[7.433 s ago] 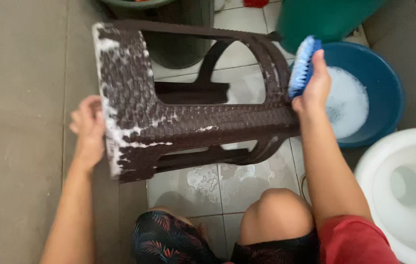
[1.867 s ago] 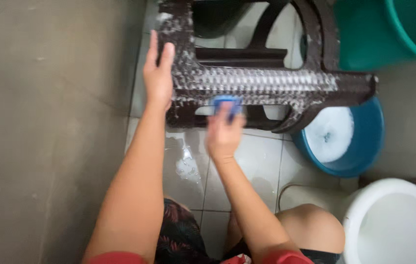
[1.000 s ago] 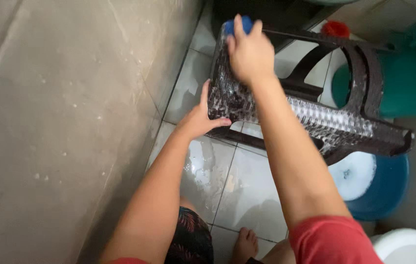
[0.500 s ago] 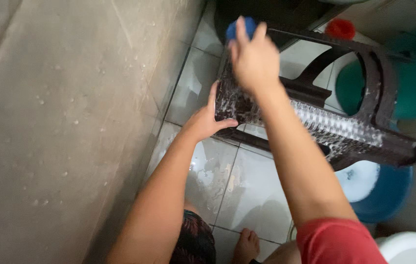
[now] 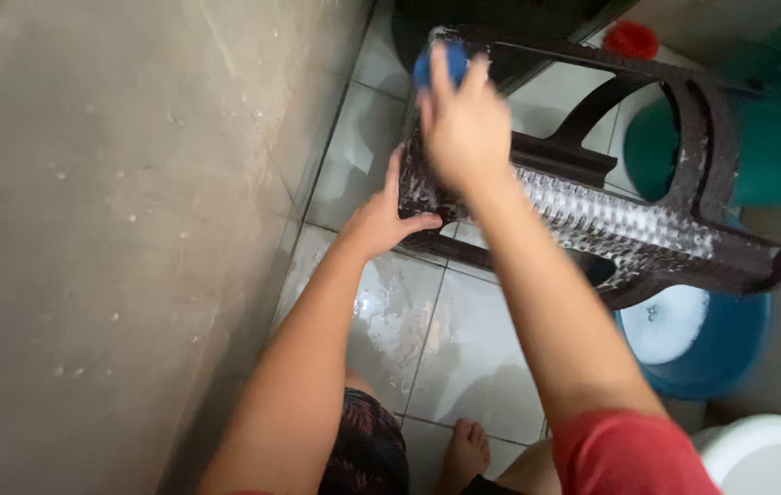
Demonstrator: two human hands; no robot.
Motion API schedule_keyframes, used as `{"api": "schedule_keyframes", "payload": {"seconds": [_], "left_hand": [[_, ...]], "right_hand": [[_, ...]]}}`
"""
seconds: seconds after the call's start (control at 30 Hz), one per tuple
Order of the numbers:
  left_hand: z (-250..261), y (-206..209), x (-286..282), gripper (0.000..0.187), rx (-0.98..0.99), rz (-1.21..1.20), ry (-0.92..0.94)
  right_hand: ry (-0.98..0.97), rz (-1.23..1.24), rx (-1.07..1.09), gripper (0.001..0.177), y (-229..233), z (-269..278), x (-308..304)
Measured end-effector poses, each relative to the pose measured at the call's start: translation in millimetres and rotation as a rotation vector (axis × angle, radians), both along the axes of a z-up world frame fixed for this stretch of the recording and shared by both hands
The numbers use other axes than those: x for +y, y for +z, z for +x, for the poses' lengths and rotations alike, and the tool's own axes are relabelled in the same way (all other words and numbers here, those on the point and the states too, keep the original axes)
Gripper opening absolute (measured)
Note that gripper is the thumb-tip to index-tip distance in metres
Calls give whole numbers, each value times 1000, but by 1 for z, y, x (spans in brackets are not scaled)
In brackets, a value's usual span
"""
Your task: The person cleans a plastic stool by scrubbing the top and legs with a brush and soapy water.
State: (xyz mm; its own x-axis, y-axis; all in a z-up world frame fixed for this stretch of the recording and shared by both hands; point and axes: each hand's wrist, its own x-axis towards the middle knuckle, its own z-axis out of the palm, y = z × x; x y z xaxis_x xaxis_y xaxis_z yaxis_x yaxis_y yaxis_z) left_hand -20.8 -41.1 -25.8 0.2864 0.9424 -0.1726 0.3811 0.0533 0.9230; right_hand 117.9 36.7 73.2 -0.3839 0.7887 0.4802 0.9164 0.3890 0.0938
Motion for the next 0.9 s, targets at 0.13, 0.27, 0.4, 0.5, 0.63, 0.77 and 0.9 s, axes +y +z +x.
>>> {"api": "schedule_keyframes", "payload": {"seconds": [0.13, 0.27, 0.4, 0.5, 0.63, 0.77, 0.9], "left_hand": [[2, -17, 5, 116, 51, -41, -8], [4, -22, 4, 126, 22, -11, -7], [4, -9, -2, 128, -47, 24, 40], [2, -5, -5, 128, -61, 29, 35], [4, -5, 3, 126, -43, -75, 19], [2, -7, -1, 129, -88, 67, 16], [7, -8, -2, 130, 3, -12, 48]], "right_hand": [[42, -241, 33, 66, -13, -7, -100], [-20, -56, -5, 61, -24, -8, -40], [-160, 8, 31, 53, -11, -1, 46], [-143, 22, 67, 58, -12, 1, 15], [-99, -142, 156, 65, -12, 2, -82], [-279, -151, 160, 52, -6, 12, -16], [-290, -37, 129, 52, -4, 11, 24]]}}
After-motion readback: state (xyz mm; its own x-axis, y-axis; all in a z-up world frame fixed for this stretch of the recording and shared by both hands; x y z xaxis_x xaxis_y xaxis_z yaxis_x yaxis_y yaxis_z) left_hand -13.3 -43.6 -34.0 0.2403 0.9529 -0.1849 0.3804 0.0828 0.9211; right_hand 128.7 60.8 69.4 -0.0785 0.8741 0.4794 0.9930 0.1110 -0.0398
